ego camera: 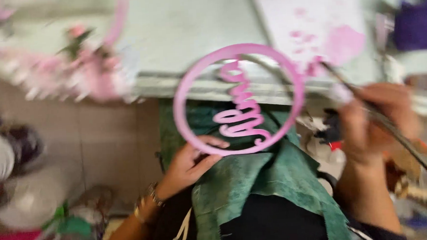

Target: The person is painting a pink wooden name sign that says 'Alma' using a small paintbrush and pink paint on a workshop table.

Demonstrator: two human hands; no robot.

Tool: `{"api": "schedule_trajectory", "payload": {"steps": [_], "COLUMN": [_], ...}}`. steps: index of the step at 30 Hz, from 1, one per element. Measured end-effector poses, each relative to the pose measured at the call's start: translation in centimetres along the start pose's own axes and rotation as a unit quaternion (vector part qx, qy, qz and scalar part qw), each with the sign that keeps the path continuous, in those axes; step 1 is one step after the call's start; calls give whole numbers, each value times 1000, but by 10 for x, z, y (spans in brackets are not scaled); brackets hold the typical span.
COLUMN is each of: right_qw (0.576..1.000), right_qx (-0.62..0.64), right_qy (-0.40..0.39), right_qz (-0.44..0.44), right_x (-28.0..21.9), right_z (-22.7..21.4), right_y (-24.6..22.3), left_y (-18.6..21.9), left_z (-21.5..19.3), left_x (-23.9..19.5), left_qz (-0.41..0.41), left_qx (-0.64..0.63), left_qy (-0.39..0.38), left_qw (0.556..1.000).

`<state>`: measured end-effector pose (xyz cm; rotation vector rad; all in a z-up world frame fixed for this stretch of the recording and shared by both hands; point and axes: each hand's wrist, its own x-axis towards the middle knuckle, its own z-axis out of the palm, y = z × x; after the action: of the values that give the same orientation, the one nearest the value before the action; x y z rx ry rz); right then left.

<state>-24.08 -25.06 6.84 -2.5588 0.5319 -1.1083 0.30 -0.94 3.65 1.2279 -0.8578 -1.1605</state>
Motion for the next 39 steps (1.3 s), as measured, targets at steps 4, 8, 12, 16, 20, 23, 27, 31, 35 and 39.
{"api": "schedule_trajectory", "payload": {"steps": [4,8,12,16,20,23,27,31,35,39], "right_qw": [961,972,969,957,963,967,968,938,919,925], "right_qx": [-29,224,239,272,254,235,226,315,350,338], "right_qy": [-12,73,-44,-42,-28,-63,-81,-113,-134,-126], "right_qz": [275,-2,-49,-90,-87,-69,-68,-94,-122,-116], "right_x": [-2,40,66,80,88,100,99,87,84,85], "right_z": [8,57,88,111,118,118,119,125,126,127], "right_y": [-25,-79,-107,-111,-115,-129,-132,-120,-116,-116], "left_y": [1,-2,-13,-18,-20,-18,-20,-19,-26,-26], "left_z": [-7,-11,-10,-10,-12,-13,-13,-14,-7,-9], "left_x": [-4,-7,-9,-10,-10,-10,-10,-10,-8,-9], "left_qz": [23,30,51,64,73,65,63,49,67,66], "left_qx": [-43,-65,-73,-62,-58,-53,-52,-47,-167,-178], "left_qy": [-17,-44,-37,-34,-38,-42,-41,-37,14,10], "left_qw": [999,996,995,995,995,996,996,997,984,982]}}
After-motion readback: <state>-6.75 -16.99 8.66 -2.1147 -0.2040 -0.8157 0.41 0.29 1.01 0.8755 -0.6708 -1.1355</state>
